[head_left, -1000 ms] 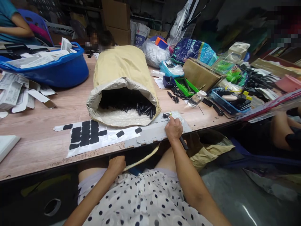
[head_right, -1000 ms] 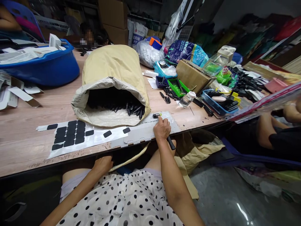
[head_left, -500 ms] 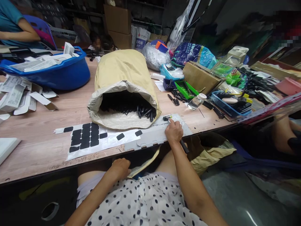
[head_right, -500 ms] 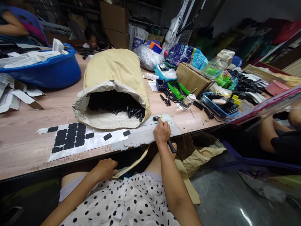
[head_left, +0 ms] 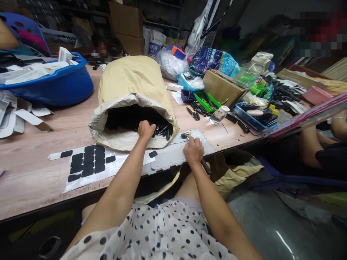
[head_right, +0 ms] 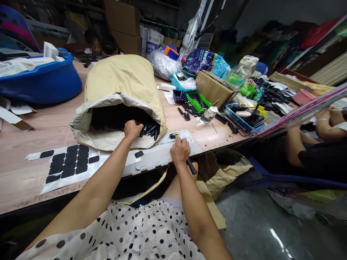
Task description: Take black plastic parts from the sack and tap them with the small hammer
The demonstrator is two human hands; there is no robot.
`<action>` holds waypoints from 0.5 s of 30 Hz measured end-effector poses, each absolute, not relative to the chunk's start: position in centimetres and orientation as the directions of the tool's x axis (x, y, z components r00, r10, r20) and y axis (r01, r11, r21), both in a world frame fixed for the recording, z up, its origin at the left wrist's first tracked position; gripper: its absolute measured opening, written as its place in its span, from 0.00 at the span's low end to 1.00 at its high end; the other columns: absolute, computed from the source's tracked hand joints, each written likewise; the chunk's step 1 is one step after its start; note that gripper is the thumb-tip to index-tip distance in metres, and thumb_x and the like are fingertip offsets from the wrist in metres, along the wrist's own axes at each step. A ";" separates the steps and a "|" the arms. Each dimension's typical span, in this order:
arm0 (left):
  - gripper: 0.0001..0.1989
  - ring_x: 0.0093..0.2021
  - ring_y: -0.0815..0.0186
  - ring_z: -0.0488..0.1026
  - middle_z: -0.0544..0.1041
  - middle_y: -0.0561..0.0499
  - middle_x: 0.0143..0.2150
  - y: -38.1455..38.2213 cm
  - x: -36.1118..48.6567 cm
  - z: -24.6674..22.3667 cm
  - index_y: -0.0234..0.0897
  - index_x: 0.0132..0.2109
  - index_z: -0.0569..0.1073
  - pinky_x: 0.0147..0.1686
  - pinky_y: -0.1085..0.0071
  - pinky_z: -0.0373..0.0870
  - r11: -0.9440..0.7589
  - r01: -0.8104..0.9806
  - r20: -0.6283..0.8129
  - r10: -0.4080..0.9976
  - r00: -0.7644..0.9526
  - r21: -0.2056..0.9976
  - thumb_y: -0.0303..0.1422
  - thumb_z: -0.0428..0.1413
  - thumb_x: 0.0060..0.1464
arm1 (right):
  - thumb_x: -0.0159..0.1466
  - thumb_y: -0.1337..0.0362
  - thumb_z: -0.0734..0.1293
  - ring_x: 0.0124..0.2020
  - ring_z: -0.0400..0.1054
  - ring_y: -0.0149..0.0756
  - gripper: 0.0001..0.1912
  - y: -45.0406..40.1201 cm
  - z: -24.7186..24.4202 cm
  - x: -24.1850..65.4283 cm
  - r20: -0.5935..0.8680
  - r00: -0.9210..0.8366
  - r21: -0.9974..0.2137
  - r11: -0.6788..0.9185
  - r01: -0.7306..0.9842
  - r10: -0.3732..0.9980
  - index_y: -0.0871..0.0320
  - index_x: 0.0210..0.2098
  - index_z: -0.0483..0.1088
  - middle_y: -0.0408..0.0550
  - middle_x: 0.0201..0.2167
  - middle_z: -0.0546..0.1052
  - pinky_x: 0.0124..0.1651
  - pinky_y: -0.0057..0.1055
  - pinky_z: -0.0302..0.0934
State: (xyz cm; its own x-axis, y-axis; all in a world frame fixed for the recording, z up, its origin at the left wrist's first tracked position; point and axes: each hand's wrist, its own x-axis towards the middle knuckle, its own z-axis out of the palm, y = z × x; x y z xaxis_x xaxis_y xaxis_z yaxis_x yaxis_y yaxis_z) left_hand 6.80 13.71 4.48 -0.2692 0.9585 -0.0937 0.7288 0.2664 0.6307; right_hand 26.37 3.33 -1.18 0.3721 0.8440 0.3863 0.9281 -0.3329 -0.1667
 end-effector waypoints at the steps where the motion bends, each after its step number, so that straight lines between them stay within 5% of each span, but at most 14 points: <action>1: 0.08 0.48 0.51 0.78 0.79 0.38 0.48 13.6 6.7 4.4 0.36 0.39 0.78 0.45 0.63 0.72 0.270 0.731 -0.100 0.958 -0.269 0.627 0.31 0.58 0.51 | 0.65 0.71 0.59 0.41 0.64 0.43 0.21 3.3 -1.2 26.3 0.383 0.373 -0.166 -0.334 0.928 0.845 0.56 0.53 0.75 0.54 0.39 0.72 0.37 0.33 0.54; 9: 0.08 0.37 0.61 0.75 0.80 0.52 0.37 5.3 2.2 4.7 0.41 0.38 0.77 0.38 0.67 0.70 0.007 0.654 0.016 0.999 -0.029 0.757 0.36 0.57 0.53 | 0.66 0.70 0.59 0.41 0.63 0.43 0.21 3.2 -1.4 26.6 0.379 0.373 -0.165 -0.335 0.928 0.847 0.56 0.55 0.74 0.54 0.40 0.70 0.38 0.33 0.52; 15: 0.07 0.42 0.58 0.72 0.79 0.51 0.37 0.1 -0.9 1.3 0.42 0.38 0.78 0.42 0.63 0.70 -0.170 0.690 0.082 0.984 0.159 0.704 0.35 0.59 0.50 | 0.65 0.70 0.59 0.41 0.62 0.43 0.21 3.4 -1.8 27.0 0.403 0.370 -0.190 -0.319 0.928 0.837 0.56 0.53 0.75 0.53 0.39 0.70 0.37 0.33 0.52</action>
State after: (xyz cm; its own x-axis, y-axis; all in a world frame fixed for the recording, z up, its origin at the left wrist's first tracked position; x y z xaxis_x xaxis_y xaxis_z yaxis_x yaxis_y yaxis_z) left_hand -0.90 0.15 1.26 0.1591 0.9839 0.0816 0.6899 -0.1699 0.7036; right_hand 27.01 3.39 -1.78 0.3705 0.8368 0.4031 0.9284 -0.3194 -0.1900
